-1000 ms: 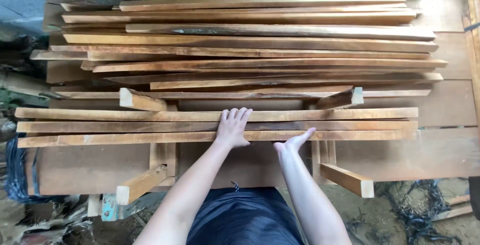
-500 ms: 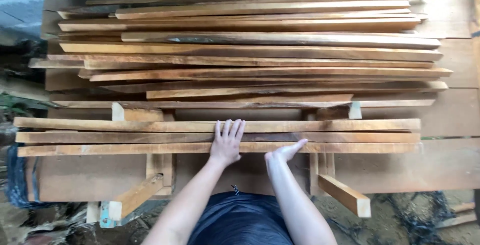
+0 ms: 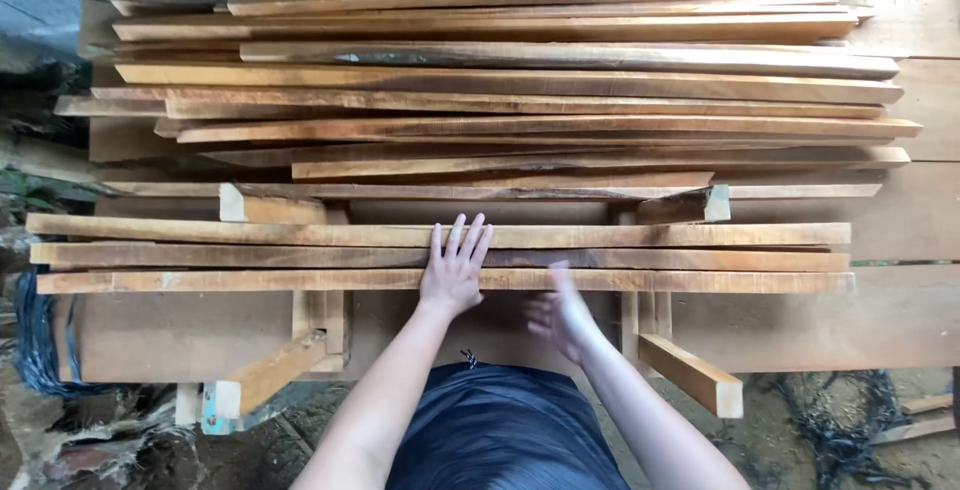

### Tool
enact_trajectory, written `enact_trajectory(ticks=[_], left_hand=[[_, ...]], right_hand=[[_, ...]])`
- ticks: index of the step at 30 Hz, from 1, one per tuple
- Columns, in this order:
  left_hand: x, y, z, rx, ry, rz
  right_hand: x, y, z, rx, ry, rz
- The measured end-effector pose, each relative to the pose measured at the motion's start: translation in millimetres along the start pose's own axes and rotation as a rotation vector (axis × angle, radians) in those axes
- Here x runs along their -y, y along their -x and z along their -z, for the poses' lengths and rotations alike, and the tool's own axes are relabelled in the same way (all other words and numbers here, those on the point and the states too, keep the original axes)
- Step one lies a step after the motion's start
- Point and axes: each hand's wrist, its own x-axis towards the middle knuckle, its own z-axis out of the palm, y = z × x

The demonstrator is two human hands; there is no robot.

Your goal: Organizing and tying together long wooden planks into bundles.

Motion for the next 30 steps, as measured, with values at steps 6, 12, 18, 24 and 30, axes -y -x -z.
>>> enact_trajectory(ticks=[6, 12, 18, 24, 30], left_hand=[[-2.4, 0.5, 2.8, -0.041, -0.001, 0.01], [0.1, -2.5, -1.7, -0.073, -0.003, -0.008], [0.0, -1.7, 4.2, -0.049, -0.041, -0.025], [1.5, -1.2, -20.1, -0.048, 0.011, -0.028], [2.8, -0.3, -25.2, -0.14, 0.023, -0.048]], right_hand=[[-30.0, -39.2, 4.0, -0.43, 1.649, 1.003], [12.4, -107.6, 2.7, -0.267, 1.926, 0.988], [69.5, -99.1, -22.1, 0.007, 1.782, 0.631], [78.7, -148.2, -53.7, 0.044, 1.881, 0.443], [103.9, -142.5, -73.5, 0.292, 1.719, 0.143]])
